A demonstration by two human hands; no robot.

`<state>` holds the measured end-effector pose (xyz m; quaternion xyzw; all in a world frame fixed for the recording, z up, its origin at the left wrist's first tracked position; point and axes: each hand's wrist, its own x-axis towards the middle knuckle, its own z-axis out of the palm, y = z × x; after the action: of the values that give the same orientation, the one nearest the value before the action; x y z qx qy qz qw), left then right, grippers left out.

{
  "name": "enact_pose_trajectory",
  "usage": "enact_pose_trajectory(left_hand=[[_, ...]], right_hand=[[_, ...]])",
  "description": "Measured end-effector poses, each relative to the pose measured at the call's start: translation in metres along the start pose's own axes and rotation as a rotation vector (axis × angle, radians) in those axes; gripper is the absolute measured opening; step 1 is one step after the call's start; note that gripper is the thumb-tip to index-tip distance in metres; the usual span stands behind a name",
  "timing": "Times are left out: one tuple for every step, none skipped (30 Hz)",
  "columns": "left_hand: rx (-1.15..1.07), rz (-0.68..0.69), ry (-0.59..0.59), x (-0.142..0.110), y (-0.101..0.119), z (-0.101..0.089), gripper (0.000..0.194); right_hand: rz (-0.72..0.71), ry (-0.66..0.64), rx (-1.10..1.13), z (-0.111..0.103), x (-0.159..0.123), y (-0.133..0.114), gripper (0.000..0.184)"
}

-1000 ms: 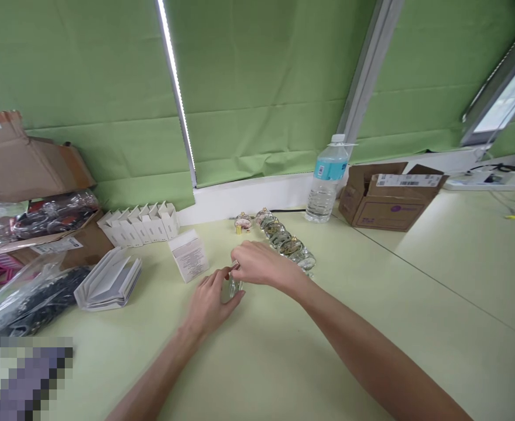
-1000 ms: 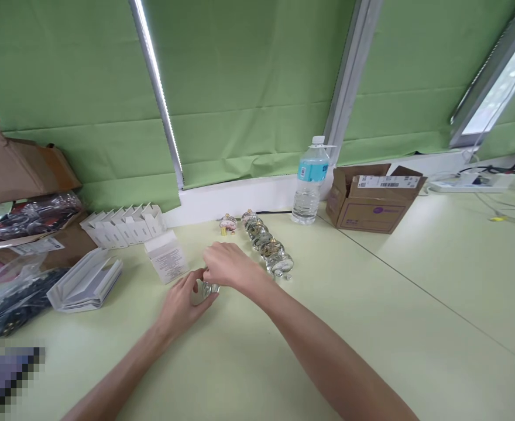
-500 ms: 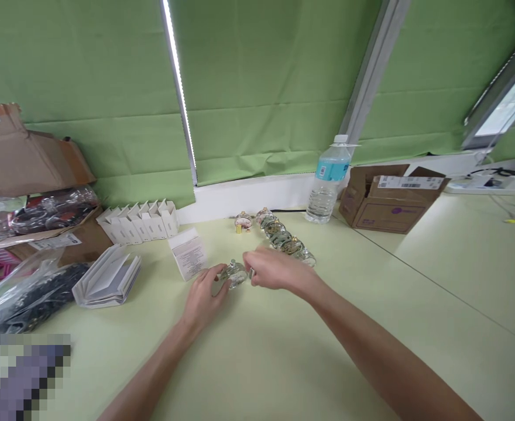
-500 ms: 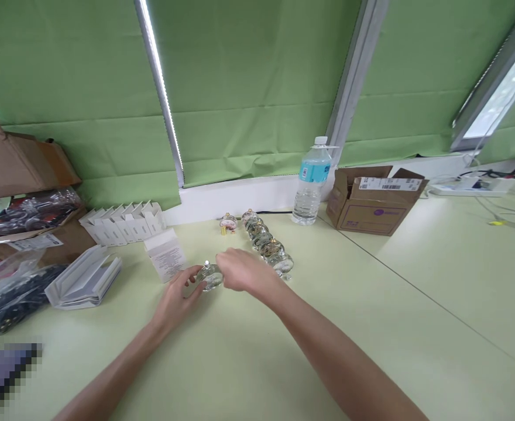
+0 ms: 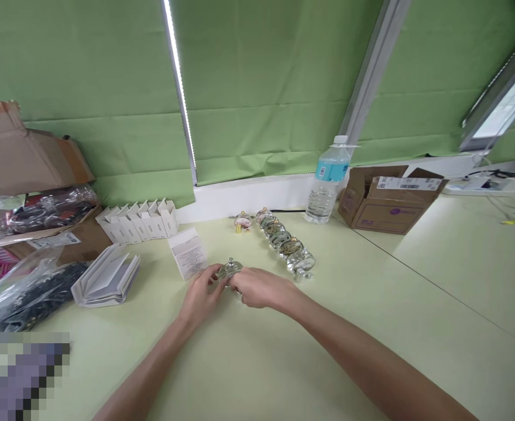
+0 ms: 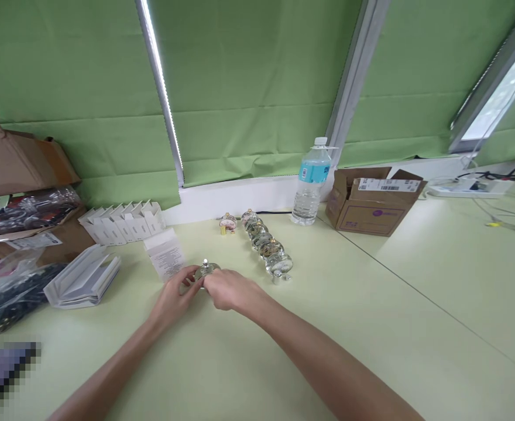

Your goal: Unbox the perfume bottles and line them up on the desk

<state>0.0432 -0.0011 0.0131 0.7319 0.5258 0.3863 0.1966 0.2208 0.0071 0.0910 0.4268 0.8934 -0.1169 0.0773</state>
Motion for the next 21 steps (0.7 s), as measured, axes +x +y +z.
enact_pose_trajectory(left_hand=[[-0.003,0.003,-0.005,0.000,0.000,0.000,0.033],[-0.004,0.002,-0.011,0.000,-0.001,0.000,0.033],[-0.004,-0.004,-0.018,0.000,-0.001,0.000,0.034],[-0.002,-0.012,-0.025,0.000,-0.001,0.000,0.034],[0.002,-0.019,-0.030,0.000,-0.001,0.000,0.035],[0.005,-0.023,-0.035,-0.001,-0.001,-0.001,0.035],[0.008,-0.024,-0.035,-0.001,0.000,-0.001,0.035],[0.011,-0.022,-0.031,-0.001,0.000,-0.001,0.035],[0.013,-0.018,-0.027,-0.001,0.000,0.000,0.035],[0.015,-0.013,-0.021,-0.001,0.000,0.000,0.035],[0.019,-0.010,-0.015,-0.002,0.000,0.000,0.035],[0.023,-0.010,-0.008,-0.002,0.000,0.000,0.035],[0.028,-0.011,-0.005,-0.002,0.000,0.000,0.035],[0.033,-0.010,-0.002,-0.002,0.000,0.000,0.035],[0.036,-0.010,0.000,-0.002,0.001,0.001,0.035],[0.038,-0.007,0.000,-0.002,0.001,0.000,0.035],[0.039,-0.004,-0.002,-0.002,0.001,0.000,0.035],[0.039,-0.001,-0.005,-0.002,0.002,0.000,0.034],[0.041,0.001,-0.007,-0.002,0.002,0.000,0.034],[0.044,0.001,-0.009,-0.002,0.002,0.000,0.034],[0.049,0.001,-0.009,-0.002,0.003,0.000,0.034]], right_hand=[[-0.004,0.004,0.014,-0.002,-0.001,0.002,0.027],[-0.001,0.009,0.033,-0.005,-0.002,0.004,0.024],[0.008,0.009,0.054,-0.008,-0.003,0.006,0.020],[0.018,0.005,0.073,-0.012,-0.005,0.008,0.014],[0.031,0.009,0.089,-0.016,-0.007,0.009,0.011],[0.042,0.031,0.096,-0.020,-0.008,0.010,0.014],[0.053,0.075,0.092,-0.024,-0.009,0.011,0.021],[0.064,0.140,0.082,-0.028,-0.009,0.011,0.026],[0.079,0.219,0.076,-0.030,-0.008,0.010,0.030],[0.098,0.301,0.076,-0.031,-0.007,0.010,0.031],[0.114,0.370,0.084,-0.032,-0.005,0.009,0.029],[0.119,0.416,0.099,-0.031,-0.003,0.008,0.029],[0.117,0.443,0.115,-0.029,-0.001,0.007,0.030],[0.106,0.455,0.126,-0.027,0.002,0.006,0.033],[0.090,0.459,0.127,-0.024,0.005,0.005,0.034],[0.073,0.461,0.119,-0.021,0.007,0.005,0.033],[0.058,0.464,0.107,-0.019,0.010,0.005,0.030],[0.047,0.466,0.095,-0.016,0.013,0.005,0.026],[0.039,0.465,0.086,-0.014,0.015,0.005,0.025],[0.032,0.461,0.081,-0.013,0.017,0.005,0.024],[0.023,0.453,0.082,-0.012,0.018,0.006,0.025]])
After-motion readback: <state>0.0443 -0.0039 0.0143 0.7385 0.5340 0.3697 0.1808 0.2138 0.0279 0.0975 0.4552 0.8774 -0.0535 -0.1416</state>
